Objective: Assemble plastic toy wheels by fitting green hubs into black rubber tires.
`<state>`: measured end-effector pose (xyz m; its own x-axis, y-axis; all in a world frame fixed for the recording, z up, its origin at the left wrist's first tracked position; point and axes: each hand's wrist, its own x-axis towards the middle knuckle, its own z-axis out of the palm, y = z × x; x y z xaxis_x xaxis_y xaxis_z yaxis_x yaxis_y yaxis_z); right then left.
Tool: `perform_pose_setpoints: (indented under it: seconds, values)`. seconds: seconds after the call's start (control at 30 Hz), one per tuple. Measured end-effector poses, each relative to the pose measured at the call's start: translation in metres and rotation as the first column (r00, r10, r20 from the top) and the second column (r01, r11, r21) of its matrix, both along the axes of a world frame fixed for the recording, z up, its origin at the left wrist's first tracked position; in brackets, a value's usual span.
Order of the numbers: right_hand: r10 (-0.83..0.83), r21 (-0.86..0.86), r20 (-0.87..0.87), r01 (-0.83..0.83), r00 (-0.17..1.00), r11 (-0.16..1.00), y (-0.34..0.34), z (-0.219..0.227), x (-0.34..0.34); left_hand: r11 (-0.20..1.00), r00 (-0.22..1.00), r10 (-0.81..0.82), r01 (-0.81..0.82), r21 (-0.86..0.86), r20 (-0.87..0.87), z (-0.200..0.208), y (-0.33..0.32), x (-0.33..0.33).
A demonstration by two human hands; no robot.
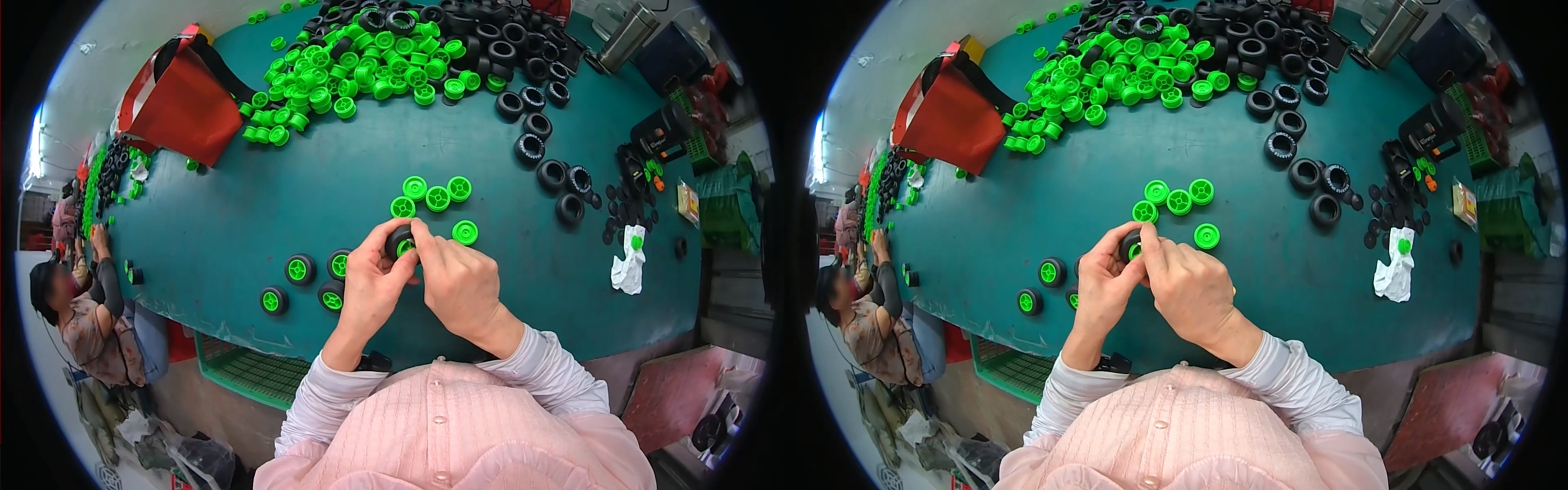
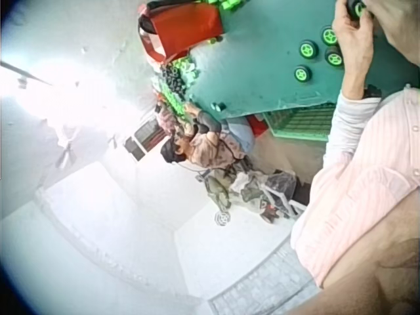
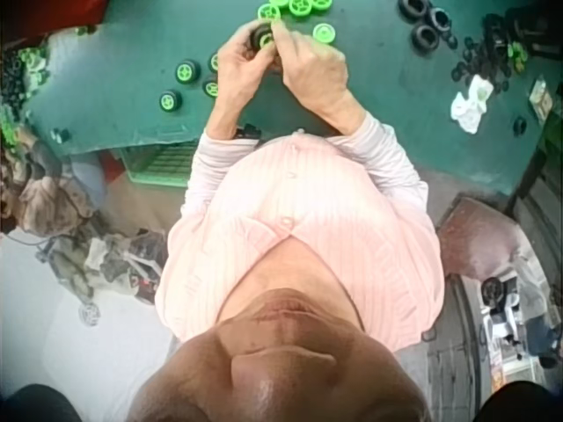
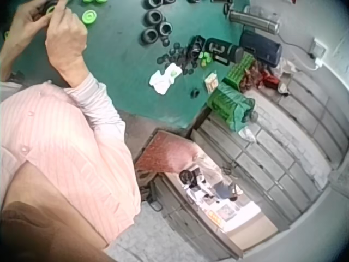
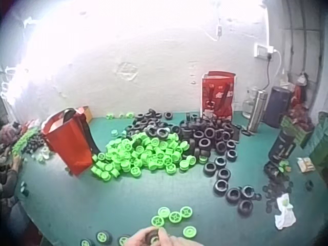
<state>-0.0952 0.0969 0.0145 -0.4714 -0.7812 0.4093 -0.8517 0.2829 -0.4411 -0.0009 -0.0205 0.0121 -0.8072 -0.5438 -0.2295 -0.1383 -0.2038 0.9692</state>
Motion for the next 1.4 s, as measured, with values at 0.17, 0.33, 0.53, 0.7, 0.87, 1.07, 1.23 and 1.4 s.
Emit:
perform_pose_setpoints:
  seconds: [0.17, 0.33, 0.53, 0.7, 0.87, 1.07, 1.23, 1.4]
  values:
    - [0.095, 0.001, 0.000, -0.095, 0.995, 0.995, 0.006, 0.002, -0.004, 0.994, 0.992, -0.107, 0.106, 0.012, 0.063, 0.005, -0.015, 0.000]
    - [-0.015, -0.081, 0.284, 0.039, 0.959, 0.996, 0.012, 0.011, -0.002, 0.999, 0.997, 0.028, -0.026, -0.030, 0.074, 0.004, -0.020, 0.001]
    - [-0.028, -0.082, 0.478, 0.076, 0.878, 0.994, -0.001, 0.001, 0.000, 0.993, 0.986, 0.120, -0.117, 0.033, -0.113, -0.004, -0.005, 0.001]
    - [-0.013, -0.127, 0.456, 0.079, 0.890, 0.989, -0.005, -0.001, 0.003, 0.986, 0.964, 0.160, -0.146, 0.081, -0.213, -0.002, 0.004, -0.001]
    - [-0.021, -0.088, 0.400, 0.062, 0.916, 0.994, -0.002, -0.001, 0.003, 0.985, 0.966, 0.171, -0.164, 0.053, -0.195, -0.005, 0.008, 0.001]
    - [-0.085, -0.040, 0.286, 0.100, 0.955, 0.994, -0.001, 0.000, 0.005, 0.982, 0.984, 0.144, -0.155, -0.109, -0.102, -0.010, 0.013, 0.000]
    - [-0.048, -0.053, 0.168, 0.058, 0.985, 0.997, -0.003, -0.003, 0.004, 0.986, 0.997, 0.075, -0.078, -0.148, -0.022, -0.004, 0.008, 0.002]
    - [0.051, 0.042, -0.052, -0.049, 0.997, 0.998, 0.003, -0.002, -0.001, 0.981, 0.989, -0.066, 0.088, -0.172, 0.129, 0.011, -0.005, 0.004]
